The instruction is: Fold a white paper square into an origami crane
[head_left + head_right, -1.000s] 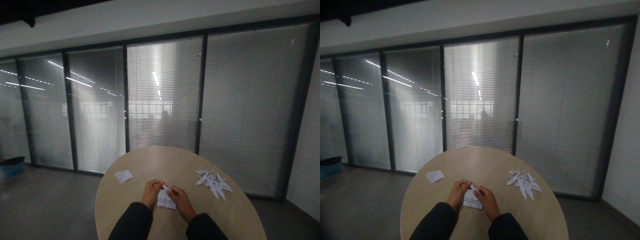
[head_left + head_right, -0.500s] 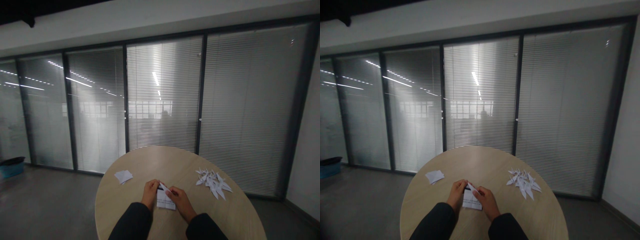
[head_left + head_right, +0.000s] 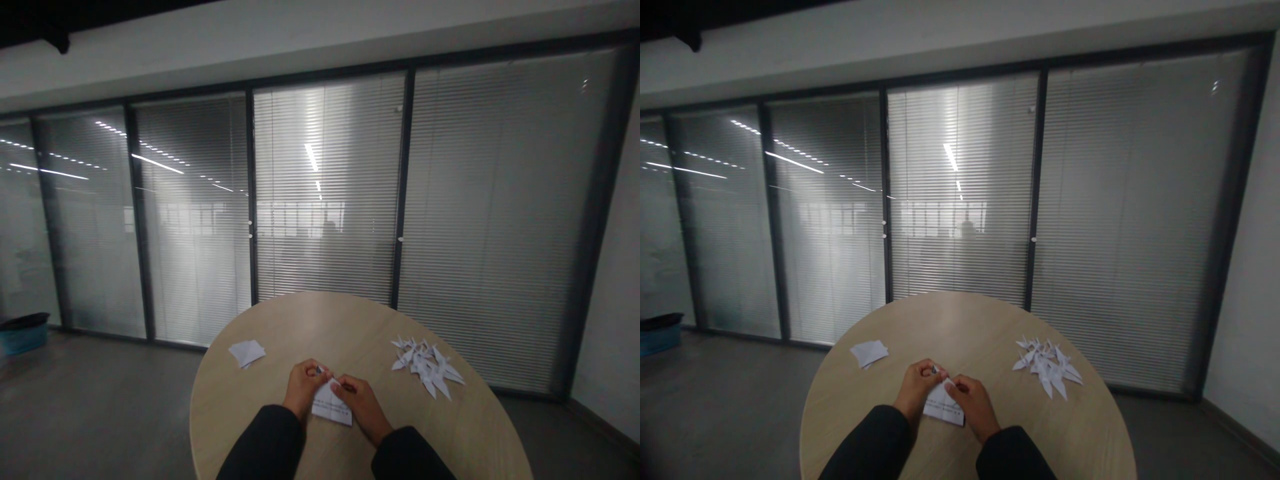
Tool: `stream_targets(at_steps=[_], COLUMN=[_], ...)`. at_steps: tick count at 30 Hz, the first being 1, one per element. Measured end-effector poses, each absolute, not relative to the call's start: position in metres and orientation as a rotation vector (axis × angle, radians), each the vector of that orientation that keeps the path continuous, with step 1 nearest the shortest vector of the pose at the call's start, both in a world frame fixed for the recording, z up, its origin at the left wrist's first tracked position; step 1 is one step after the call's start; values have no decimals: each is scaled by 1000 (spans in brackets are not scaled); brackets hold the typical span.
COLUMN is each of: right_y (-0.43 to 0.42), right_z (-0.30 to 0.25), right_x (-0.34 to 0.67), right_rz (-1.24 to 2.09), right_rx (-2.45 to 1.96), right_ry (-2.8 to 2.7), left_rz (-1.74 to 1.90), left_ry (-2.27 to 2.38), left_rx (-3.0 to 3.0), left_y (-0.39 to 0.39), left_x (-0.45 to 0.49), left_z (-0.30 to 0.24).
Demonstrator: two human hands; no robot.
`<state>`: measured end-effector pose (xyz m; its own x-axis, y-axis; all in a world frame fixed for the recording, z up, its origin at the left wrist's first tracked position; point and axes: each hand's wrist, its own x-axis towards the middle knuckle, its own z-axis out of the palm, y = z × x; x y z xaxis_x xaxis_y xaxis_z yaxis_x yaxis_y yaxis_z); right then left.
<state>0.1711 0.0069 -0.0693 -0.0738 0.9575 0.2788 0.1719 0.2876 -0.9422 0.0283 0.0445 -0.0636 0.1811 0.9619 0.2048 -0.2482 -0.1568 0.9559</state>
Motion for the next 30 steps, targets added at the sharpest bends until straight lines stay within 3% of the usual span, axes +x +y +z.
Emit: stream_targets(at_steps=[30], right_y=[6], right_z=[-66], right_x=[171], right_rz=[913], right_rx=[-1139], right_ry=[-1514], left_rz=[1318], left_ry=[782], left_rx=[1265], left_y=[51], left_x=[27], left_z=[-74])
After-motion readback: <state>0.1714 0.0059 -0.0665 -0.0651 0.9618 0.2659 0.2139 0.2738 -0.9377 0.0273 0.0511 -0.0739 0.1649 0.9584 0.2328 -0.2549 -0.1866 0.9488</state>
